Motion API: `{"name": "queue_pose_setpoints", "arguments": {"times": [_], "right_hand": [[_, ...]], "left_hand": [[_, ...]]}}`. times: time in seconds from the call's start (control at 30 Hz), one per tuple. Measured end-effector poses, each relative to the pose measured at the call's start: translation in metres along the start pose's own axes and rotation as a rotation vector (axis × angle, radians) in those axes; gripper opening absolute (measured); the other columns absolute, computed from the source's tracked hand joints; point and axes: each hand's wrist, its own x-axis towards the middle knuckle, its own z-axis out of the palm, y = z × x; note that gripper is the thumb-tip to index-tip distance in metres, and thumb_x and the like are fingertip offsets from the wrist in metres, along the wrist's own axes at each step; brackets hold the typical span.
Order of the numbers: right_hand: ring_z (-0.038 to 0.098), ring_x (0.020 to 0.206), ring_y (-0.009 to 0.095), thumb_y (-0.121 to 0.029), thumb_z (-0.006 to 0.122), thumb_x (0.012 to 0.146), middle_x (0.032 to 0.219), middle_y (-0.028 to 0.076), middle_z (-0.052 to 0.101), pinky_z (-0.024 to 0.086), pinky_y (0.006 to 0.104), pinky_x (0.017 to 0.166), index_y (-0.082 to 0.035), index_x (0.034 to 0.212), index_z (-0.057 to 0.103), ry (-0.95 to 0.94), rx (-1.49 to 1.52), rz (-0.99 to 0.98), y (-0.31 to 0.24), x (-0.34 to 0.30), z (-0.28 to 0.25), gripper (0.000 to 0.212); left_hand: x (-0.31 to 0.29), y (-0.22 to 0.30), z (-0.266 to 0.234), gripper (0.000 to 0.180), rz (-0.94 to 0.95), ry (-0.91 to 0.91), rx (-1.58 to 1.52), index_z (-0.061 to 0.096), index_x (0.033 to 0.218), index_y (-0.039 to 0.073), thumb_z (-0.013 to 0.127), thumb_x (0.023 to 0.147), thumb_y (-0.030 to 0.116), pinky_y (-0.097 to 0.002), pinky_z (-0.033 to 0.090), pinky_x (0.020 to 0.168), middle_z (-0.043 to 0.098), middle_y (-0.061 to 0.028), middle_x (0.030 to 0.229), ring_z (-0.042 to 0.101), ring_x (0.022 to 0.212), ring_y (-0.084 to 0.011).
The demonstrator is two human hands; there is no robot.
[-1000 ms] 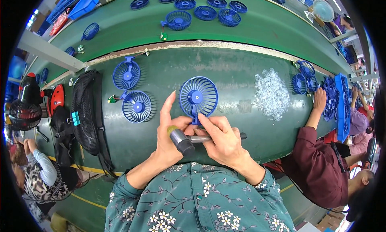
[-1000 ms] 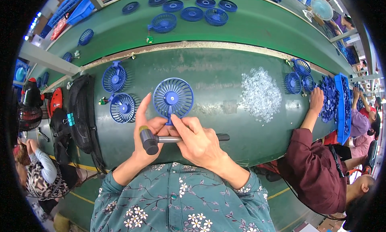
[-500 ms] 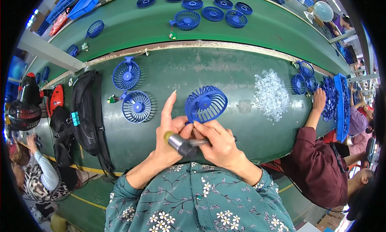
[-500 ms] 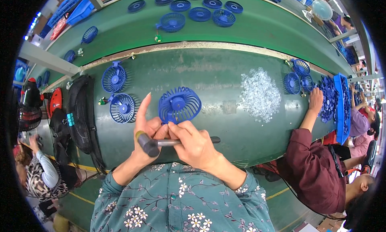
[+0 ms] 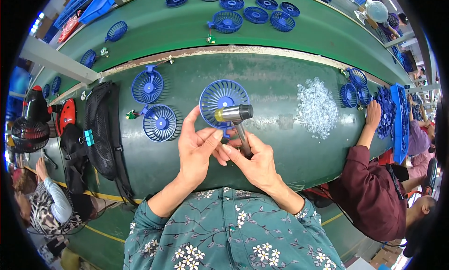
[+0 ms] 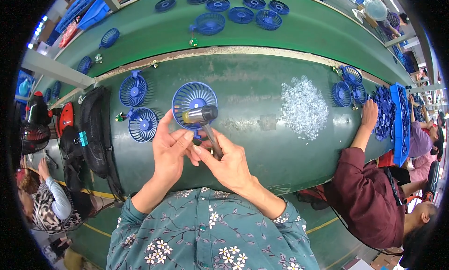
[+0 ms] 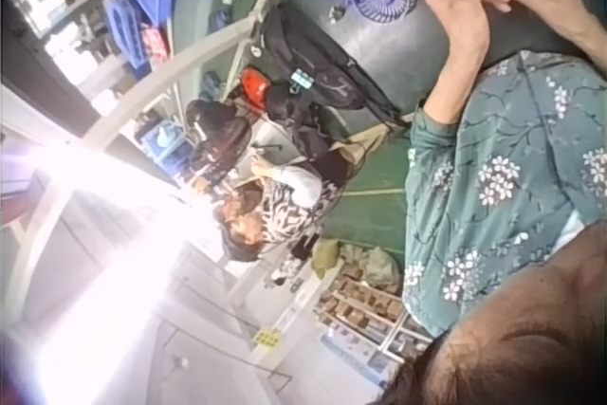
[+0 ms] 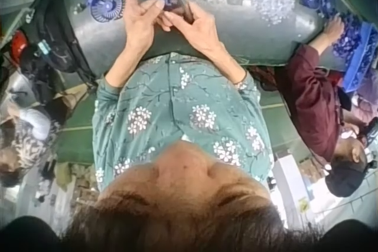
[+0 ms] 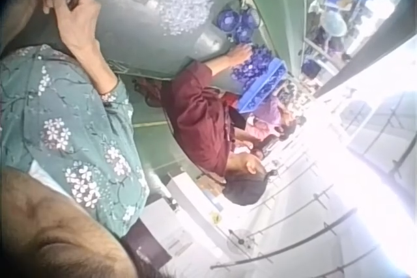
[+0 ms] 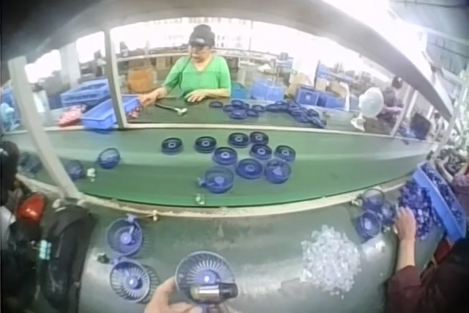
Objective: The person assembles fan parts by fitting circuit boards into plastic fan grilles and tapping them with a small hammer.
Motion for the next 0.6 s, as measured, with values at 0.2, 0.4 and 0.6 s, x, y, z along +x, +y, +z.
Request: {"name": "queue_pose_setpoints", "arguments": {"times": [0.2,0.4,0.6], "right_hand": [[0.062,0.069,0.02,-0.005,0.068,0.088,0.087,0.012,0.069,0.05,0.0337,0.057,-0.002,0.12,0.062,0.09,-0.35,-0.247,0.003,0.001,-0.004,0.033],[0.066,0.069,0.031,-0.005,0.064,0.088,0.084,0.016,0.067,0.051,0.0383,0.058,-0.002,0.111,0.064,0.063,-0.521,-0.371,0.004,0.004,-0.014,0.023],[0.039,0.057,0.003,-0.008,0.068,0.091,0.059,-0.005,0.049,0.034,0.0242,0.05,-0.001,0.108,0.07,-0.009,-0.282,-0.028,-0.011,0.003,-0.02,0.019]], "left_hand": [[0.002,0.001,0.001,0.067,0.067,0.027,0.123,0.013,0.147,0.004,0.056,0.096,0.001,-0.0274,0.054,0.046,0.067,-0.0176,0.092,0.064,0.057,-0.018],[0.003,0.004,-0.005,0.066,0.038,-0.016,0.204,0.015,0.146,0.005,0.055,0.095,-0.001,-0.027,0.052,0.045,0.066,-0.0162,0.089,0.063,0.056,-0.0172],[0.005,0.003,-0.007,0.065,-0.038,-0.03,0.183,0.019,0.145,0.006,0.057,0.093,-0.002,-0.0278,0.051,0.041,0.067,-0.0175,0.089,0.061,0.051,-0.0181]]}}
